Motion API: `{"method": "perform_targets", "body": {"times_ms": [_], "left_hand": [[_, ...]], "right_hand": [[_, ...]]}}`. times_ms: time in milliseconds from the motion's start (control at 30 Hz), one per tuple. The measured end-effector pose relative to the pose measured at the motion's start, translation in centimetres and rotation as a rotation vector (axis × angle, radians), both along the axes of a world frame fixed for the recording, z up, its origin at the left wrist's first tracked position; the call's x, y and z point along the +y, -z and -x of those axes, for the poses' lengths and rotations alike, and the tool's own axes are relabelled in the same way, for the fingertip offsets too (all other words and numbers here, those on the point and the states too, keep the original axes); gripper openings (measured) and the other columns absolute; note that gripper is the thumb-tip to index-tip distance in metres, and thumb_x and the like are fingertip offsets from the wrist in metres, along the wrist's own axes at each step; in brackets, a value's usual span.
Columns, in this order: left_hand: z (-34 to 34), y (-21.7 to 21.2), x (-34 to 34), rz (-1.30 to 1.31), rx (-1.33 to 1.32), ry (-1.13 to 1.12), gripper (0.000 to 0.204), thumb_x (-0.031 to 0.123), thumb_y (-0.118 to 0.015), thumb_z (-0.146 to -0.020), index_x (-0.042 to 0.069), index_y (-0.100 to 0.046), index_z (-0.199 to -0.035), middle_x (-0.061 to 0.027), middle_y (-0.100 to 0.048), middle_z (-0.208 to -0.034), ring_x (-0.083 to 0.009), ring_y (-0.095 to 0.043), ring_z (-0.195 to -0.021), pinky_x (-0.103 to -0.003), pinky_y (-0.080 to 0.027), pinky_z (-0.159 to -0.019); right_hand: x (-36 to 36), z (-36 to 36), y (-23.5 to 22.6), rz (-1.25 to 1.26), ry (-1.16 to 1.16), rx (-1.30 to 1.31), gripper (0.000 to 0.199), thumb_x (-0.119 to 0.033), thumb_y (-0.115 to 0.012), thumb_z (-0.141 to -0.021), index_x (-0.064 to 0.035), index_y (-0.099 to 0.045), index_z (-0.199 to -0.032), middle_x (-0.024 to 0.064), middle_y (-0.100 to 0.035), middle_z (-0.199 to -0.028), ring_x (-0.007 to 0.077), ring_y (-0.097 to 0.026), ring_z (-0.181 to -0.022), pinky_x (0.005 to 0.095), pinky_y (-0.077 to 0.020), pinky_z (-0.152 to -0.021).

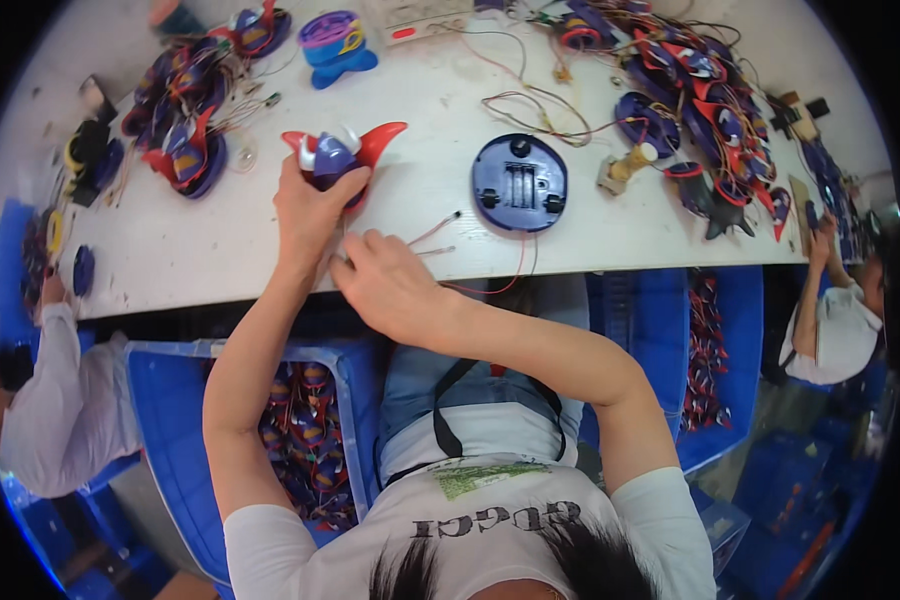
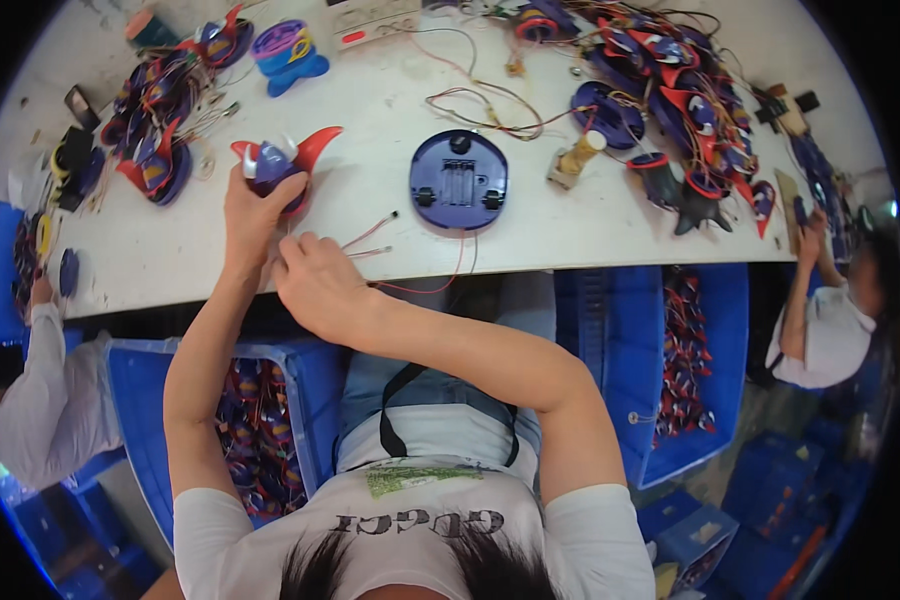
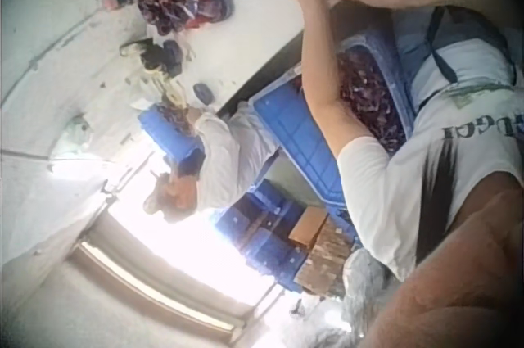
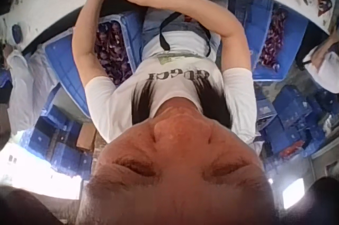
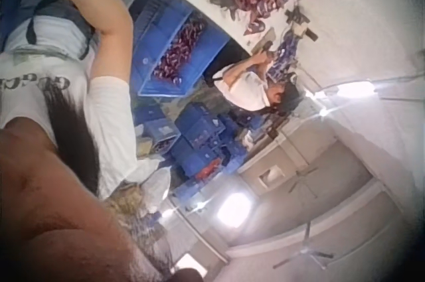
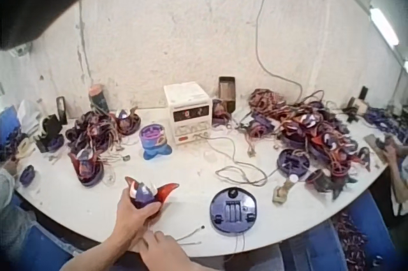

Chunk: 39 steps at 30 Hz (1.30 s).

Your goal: Assembling and testing small electronic motor units by connecting wires and using a testing fixture.

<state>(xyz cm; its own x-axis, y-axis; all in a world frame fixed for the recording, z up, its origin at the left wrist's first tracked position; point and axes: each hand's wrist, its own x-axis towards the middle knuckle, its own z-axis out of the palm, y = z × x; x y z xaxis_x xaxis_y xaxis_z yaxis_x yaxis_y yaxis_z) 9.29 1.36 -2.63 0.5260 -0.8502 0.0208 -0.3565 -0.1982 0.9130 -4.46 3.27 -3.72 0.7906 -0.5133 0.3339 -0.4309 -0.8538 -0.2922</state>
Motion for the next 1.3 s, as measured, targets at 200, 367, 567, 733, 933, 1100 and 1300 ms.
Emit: {"method": "perform_targets", "body": {"times_ms": [200, 367, 567, 733, 933, 1100, 1300], "left_hand": [[0.2, -1.0, 0.9, 0.155, 0.553, 0.195, 0.057, 0.022, -0.077, -0.075, -0.004, -0.05, -0.117, -0.0133, -0.06, -0.101, -0.0209, -0.06, -0.092, -0.029, -0.044, -0.086], [1.4, -1.4, 0.5, 0.252, 0.84, 0.32, 0.056, 0.02, -0.075, -0.077, -0.002, -0.05, -0.122, -0.0159, -0.061, -0.111, -0.0222, -0.06, -0.1, -0.031, -0.042, -0.094], [5.0, -2.1, -2.2, 0.278, 0.931, 0.448, 0.059, 0.016, -0.075, -0.075, -0.002, -0.049, -0.125, -0.0175, -0.061, -0.117, -0.0232, -0.06, -0.104, -0.031, -0.041, -0.097], [9.5, -0.8, -3.7, 0.202, 0.599, 0.414, 0.056, 0.016, -0.08, -0.068, -0.004, -0.049, -0.111, -0.0141, -0.061, -0.101, -0.0198, -0.059, -0.089, -0.029, -0.048, -0.083], [11.2, 0.6, -3.8, 0.297, 0.025, 0.341, 0.064, 0.035, -0.084, -0.06, -0.005, -0.054, -0.101, -0.0168, -0.053, -0.088, -0.0264, -0.053, -0.081, -0.033, -0.047, -0.08], [10.1, -1.5, -2.9, 0.329, 0.627, 0.374, 0.058, 0.018, -0.081, -0.068, 0.0, -0.051, -0.114, -0.0143, -0.054, -0.106, -0.0219, -0.054, -0.095, -0.03, -0.044, -0.087], [-0.7, -3.5, 2.7, 0.402, 0.801, 0.236, 0.05, 0.011, -0.079, -0.069, 0.0, -0.053, -0.11, -0.0101, -0.064, -0.095, -0.0166, -0.062, -0.08, -0.027, -0.05, -0.077]], "right_hand": [[-1.7, 2.6, -2.2, -0.347, -0.155, -0.075, 0.013, -0.012, -0.061, -0.082, -0.004, -0.059, -0.091, 0.0126, -0.05, -0.089, 0.028, -0.052, -0.08, 0.0348, -0.0446, -0.069], [-4.5, 8.6, -6.4, -0.559, -0.186, -0.36, 0.008, -0.009, -0.061, -0.086, -0.0047, -0.06, -0.093, 0.0061, -0.053, -0.088, 0.0179, -0.051, -0.077, 0.0269, -0.0419, -0.067], [-8.0, 12.1, -6.5, -0.82, 0.198, -0.691, 0.014, -0.008, -0.061, -0.088, -0.0021, -0.062, -0.1, 0.0022, -0.06, -0.087, 0.0087, -0.052, -0.073, 0.0193, -0.0412, -0.068], [-11.8, 12.6, -1.5, 0.167, 0.511, -0.379, 0.015, -0.01, -0.059, -0.081, -0.0036, -0.065, -0.094, 0.0146, -0.057, -0.098, 0.026, -0.054, -0.081, 0.0318, -0.0445, -0.074], [-11.9, 13.5, -0.1, -0.454, 0.51, -0.522, 0.039, -0.008, -0.056, -0.08, -0.0052, -0.053, -0.119, 0.015, -0.057, -0.103, 0.0283, -0.055, -0.092, 0.0341, -0.0444, -0.082], [-11.3, 10.0, -3.2, -0.428, 0.391, -0.626, 0.037, -0.003, -0.055, -0.081, -0.0032, -0.054, -0.118, 0.012, -0.059, -0.106, 0.0232, -0.056, -0.094, 0.0312, -0.0449, -0.083], [-8.7, 1.5, -7.5, -0.829, 0.073, -0.669, 0.034, -0.015, -0.056, -0.091, -0.002, -0.054, -0.122, 0.0121, -0.061, -0.11, 0.0175, -0.056, -0.099, 0.0272, -0.0451, -0.084]]}}
